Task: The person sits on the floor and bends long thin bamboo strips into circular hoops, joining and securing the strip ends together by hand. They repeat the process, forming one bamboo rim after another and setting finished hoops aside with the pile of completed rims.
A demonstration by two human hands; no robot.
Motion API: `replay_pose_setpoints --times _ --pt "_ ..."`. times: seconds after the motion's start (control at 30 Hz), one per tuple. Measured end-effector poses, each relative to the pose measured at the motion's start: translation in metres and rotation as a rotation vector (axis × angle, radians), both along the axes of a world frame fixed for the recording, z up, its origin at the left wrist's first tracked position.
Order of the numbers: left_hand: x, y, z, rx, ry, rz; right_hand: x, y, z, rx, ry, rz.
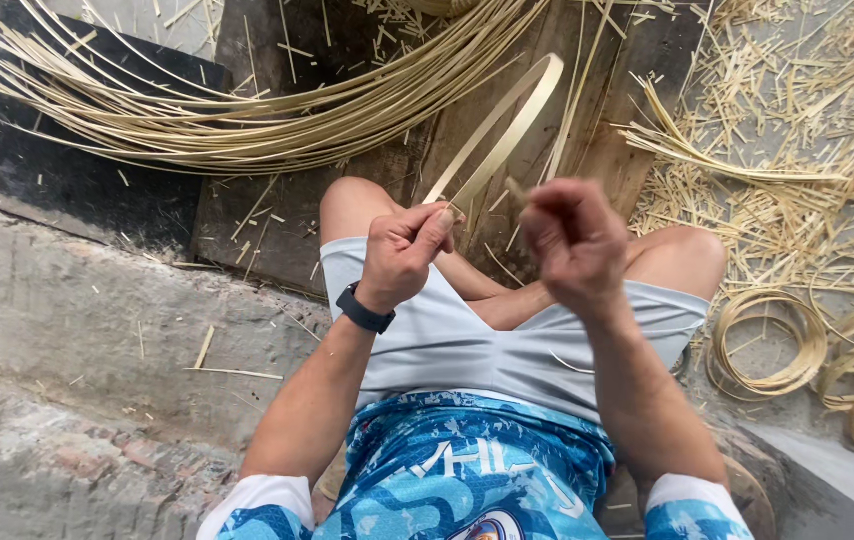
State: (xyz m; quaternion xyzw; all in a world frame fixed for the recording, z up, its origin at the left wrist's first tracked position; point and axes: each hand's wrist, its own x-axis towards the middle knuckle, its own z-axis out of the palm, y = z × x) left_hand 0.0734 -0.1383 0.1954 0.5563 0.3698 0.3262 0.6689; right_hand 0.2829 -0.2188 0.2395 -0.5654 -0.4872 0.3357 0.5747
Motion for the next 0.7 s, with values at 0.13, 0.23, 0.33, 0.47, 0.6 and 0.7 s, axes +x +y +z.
replay_pose_setpoints --times 0.13,0.23,0.33,0.47,0.6,0.7 --pt "-0.001 -0.014 0.001 0.051 0.016 -0.02 -0.029 -0.011 0.003 -0.168 -0.074 0.021" --pt "-0.005 -0.019 0.003 0.041 0.006 -0.016 -0.039 -0.011 -0.002 -0.216 0.098 -0.034" --pt "-0.007 -0.021 0.004 0.052 -0.01 -0.016 -0.042 -0.013 -0.007 -0.25 0.096 -0.019" --pt "-0.007 -0.021 0.003 0.037 0.016 -0.014 -0.043 -0.019 -0.017 -0.278 0.025 -0.021" --pt "-0.006 -0.02 0.002 0.02 0.035 -0.029 -0.035 -0.019 -0.033 -0.275 -0.046 0.009" --pt "-0.006 -0.019 0.002 0.004 0.06 -0.072 -0.025 -0.004 -0.053 -0.383 -0.102 0.08"
